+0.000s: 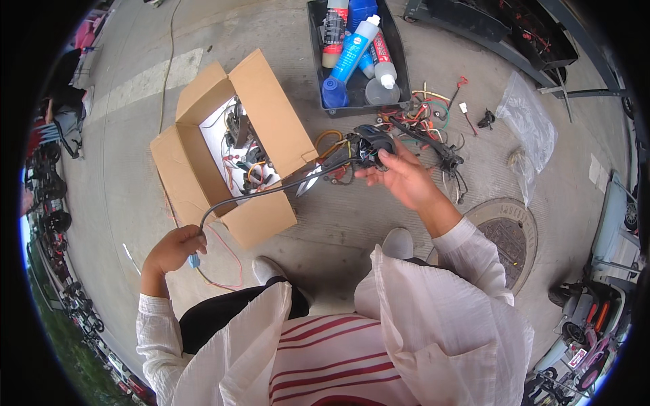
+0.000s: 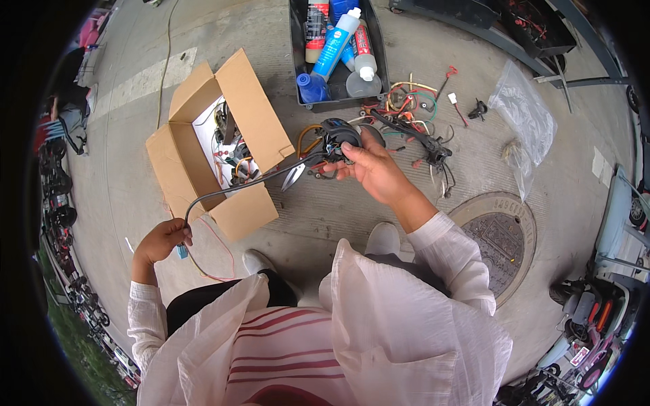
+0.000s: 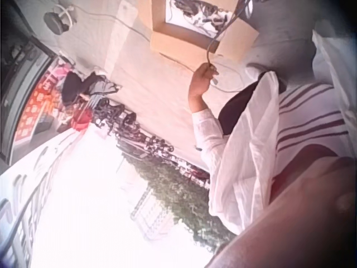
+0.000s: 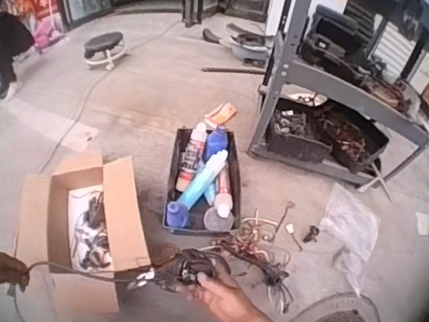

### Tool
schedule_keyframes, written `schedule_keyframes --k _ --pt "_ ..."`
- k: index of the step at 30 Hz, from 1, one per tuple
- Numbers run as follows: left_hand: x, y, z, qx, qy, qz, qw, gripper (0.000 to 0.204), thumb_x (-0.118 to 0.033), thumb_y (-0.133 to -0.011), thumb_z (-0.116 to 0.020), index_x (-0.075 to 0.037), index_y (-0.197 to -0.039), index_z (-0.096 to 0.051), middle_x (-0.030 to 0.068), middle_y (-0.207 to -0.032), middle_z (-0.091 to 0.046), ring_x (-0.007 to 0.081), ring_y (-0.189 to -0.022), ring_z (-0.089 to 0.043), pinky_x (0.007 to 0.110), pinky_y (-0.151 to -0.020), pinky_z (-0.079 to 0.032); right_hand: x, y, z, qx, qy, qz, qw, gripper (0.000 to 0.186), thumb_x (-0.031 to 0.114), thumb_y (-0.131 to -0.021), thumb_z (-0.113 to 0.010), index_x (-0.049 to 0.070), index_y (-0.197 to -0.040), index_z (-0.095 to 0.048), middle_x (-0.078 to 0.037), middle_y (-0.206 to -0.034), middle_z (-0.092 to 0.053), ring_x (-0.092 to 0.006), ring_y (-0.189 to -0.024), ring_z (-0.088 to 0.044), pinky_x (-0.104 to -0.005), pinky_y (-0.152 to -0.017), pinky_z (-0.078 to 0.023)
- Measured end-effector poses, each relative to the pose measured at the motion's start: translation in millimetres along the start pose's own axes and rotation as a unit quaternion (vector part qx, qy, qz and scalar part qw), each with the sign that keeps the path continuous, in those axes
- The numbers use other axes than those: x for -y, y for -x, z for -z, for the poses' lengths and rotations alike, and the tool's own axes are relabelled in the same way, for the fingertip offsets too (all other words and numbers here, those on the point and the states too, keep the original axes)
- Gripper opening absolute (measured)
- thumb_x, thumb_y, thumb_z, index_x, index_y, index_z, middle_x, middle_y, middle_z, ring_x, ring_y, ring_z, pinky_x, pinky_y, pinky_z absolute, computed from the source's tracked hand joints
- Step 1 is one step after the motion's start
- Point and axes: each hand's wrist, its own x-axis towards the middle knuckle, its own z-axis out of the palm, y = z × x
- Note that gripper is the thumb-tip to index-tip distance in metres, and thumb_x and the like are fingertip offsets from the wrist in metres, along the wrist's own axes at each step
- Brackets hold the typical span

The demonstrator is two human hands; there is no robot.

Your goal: The person works on a small black electronic component with wires, using a screwdriver to adjust internal parts and pliers to manipulate the casing. The person handles the component repeatedly, turning it over and making adjustments while seated on the ground.

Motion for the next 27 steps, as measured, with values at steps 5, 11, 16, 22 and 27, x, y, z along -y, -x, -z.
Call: schedule_keyframes --k 5,11,16,22,27 --pt "-33 -7 -7 0.045 -0.014 -0.066 0.997 0.076 -0.057 -0.085 -0.066 0.005 -0.127 -0.054 0.0197 -0.116 -0.064 0.0288 -0.11 -0.06 0.037 -0.097 -0.046 -5 -30 -59 0.124 0.027 -0.03 0.992 0.048 0.022 -0.102 -0.047 0.011 -0.144 -0.025 -0.009 -0.128 -0.052 -0.0256 -0.113 -0.061 -0.0311 -0.082 -0.048" --pt "-56 -32 -6 0.107 0.246 -0.31 0.912 0.113 -0.068 -0.079 -0.063 0.002 -0.152 -0.011 0.0231 -0.151 -0.032 0.0333 -0.138 -0.037 0.044 -0.111 -0.033 -14 -63 -135 0.283 0.209 -0.011 0.936 0.065 0.018 -0.098 -0.056 0.009 -0.148 -0.015 -0.009 -0.137 -0.039 -0.0159 -0.123 -0.04 -0.0334 -0.101 -0.037" --pt "-74 -35 -19 0.112 0.488 -0.279 0.82 0.069 -0.05 -0.098 -0.051 -0.013 -0.15 -0.025 0.0096 -0.134 -0.049 0.0181 -0.117 -0.052 0.035 -0.094 -0.044 -14 -87 -173 0.25 0.492 0.218 0.805 0.074 0.008 -0.082 -0.067 0.008 -0.144 -0.027 -0.015 -0.145 -0.033 -0.0275 -0.134 -0.033 -0.0422 -0.108 -0.034" --pt "-74 -46 -20 0.026 0.454 -0.28 0.845 0.044 -0.042 -0.099 -0.054 -0.011 -0.128 -0.043 0.0041 -0.107 -0.058 0.0119 -0.088 -0.058 0.028 -0.069 -0.045 -6 -97 -208 0.246 0.598 0.308 0.698 0.066 0.003 -0.068 -0.074 0.006 -0.128 -0.047 -0.017 -0.127 -0.051 -0.0342 -0.113 -0.056 -0.0403 -0.096 -0.046" --pt "-69 -51 0 0.0 0.616 -0.284 0.735 0.028 -0.03 -0.1 -0.045 -0.007 -0.115 -0.053 0.0073 -0.097 -0.063 0.0165 -0.075 -0.062 0.029 -0.06 -0.044 -16 -120 -199 0.158 0.496 0.189 0.833 0.062 0.003 -0.071 -0.077 0.003 -0.124 -0.045 -0.013 -0.121 -0.054 -0.0248 -0.11 -0.059 -0.0363 -0.095 -0.048"
